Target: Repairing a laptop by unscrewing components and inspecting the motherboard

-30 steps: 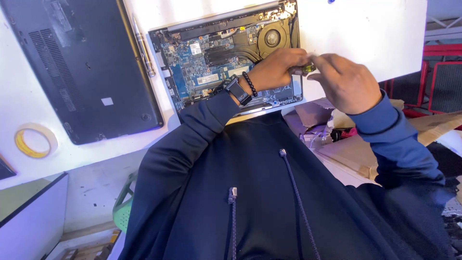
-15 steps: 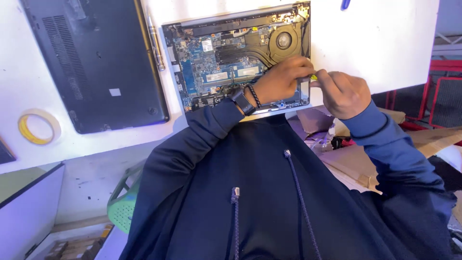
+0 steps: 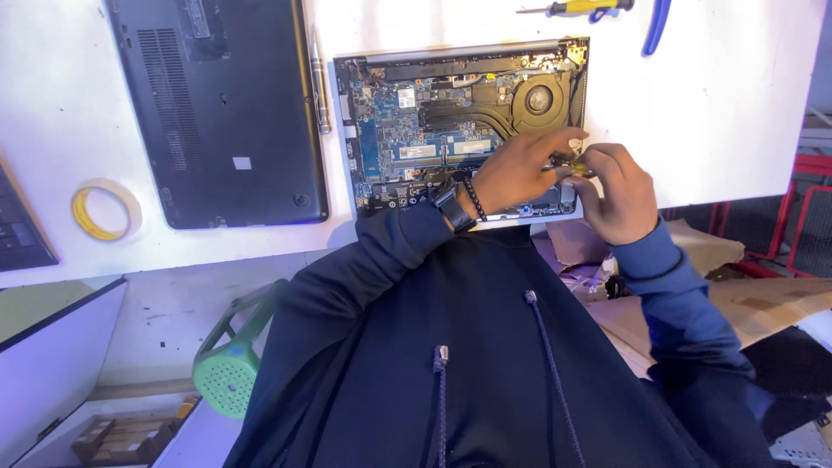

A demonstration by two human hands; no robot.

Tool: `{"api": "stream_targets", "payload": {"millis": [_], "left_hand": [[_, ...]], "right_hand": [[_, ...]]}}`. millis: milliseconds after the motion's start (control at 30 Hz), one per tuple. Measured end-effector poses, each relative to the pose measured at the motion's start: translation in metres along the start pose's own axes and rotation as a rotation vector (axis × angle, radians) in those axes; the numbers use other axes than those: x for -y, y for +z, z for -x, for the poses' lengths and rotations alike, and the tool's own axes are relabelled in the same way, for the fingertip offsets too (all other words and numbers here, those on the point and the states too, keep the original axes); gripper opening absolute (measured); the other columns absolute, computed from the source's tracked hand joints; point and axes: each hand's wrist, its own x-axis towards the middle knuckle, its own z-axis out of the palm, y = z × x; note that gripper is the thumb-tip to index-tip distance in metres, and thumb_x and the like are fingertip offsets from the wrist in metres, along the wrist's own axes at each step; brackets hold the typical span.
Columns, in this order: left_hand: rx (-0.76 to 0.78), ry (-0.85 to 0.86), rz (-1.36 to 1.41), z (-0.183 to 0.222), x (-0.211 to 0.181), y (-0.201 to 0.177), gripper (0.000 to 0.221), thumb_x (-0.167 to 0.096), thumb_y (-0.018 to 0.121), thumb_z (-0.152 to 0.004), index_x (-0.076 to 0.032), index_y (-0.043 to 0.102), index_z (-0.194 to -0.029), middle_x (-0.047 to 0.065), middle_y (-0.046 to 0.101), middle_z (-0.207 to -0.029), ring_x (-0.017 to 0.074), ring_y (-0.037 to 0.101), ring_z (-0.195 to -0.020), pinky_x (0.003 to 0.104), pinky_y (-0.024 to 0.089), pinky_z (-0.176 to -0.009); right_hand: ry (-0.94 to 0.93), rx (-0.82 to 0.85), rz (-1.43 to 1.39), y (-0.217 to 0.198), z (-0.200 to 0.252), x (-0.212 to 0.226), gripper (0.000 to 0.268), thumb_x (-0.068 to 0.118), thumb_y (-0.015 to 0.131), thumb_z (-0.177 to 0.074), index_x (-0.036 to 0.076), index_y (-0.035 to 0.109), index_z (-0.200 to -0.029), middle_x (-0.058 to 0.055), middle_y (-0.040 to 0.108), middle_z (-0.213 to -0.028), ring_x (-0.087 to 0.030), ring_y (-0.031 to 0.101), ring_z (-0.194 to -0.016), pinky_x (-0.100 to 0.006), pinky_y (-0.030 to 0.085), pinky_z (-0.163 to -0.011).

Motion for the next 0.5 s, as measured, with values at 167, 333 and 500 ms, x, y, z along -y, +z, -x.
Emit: {"api": "stream_targets", "payload": {"millis": [167, 333, 500], "left_hand": [[-0.109, 0.020, -0.128, 0.019, -0.007, -0.045, 0.041, -0.024, 0.067, -0.102, -0.012, 0.057, -0.140, 0.014, 0.073, -0.124, 0.0354, 0.072, -0.114, 0.048, 0.057, -0.100], [-0.323, -0.052, -0.441, 0.011, 0.024, -0.104, 0.034, -0.032, 0.056, -0.110, -0.015, 0.057, -0.139, 0.014, 0.066, -0.132, 0.0352, 0.063, -0.118, 0.050, 0.055, -0.095], [-0.096, -0.259, -0.767, -0.021, 0.052, -0.106, 0.047, -0.035, 0.059, -0.105, -0.005, 0.055, -0.141, 0.021, 0.056, -0.146, 0.0372, 0.051, -0.136, 0.055, 0.036, -0.120]], "right_hand": [[0.181, -0.127, -0.276, -0.017, -0.021, 0.030, 0.016, 0.002, 0.063, -0.109, -0.006, 0.052, -0.117, -0.027, 0.068, -0.104, -0.046, 0.072, -0.097, -0.049, 0.059, -0.080], [0.517, -0.445, -0.849, -0.014, 0.001, -0.003, 0.046, 0.031, 0.067, -0.107, 0.007, 0.041, -0.136, -0.018, 0.064, -0.087, -0.026, 0.066, -0.075, -0.042, 0.063, -0.079], [0.618, -0.601, -1.643, -0.005, -0.003, -0.017, 0.060, 0.036, 0.052, -0.112, 0.017, 0.035, -0.166, 0.002, 0.063, -0.098, -0.010, 0.058, -0.065, -0.021, 0.048, -0.051]]}}
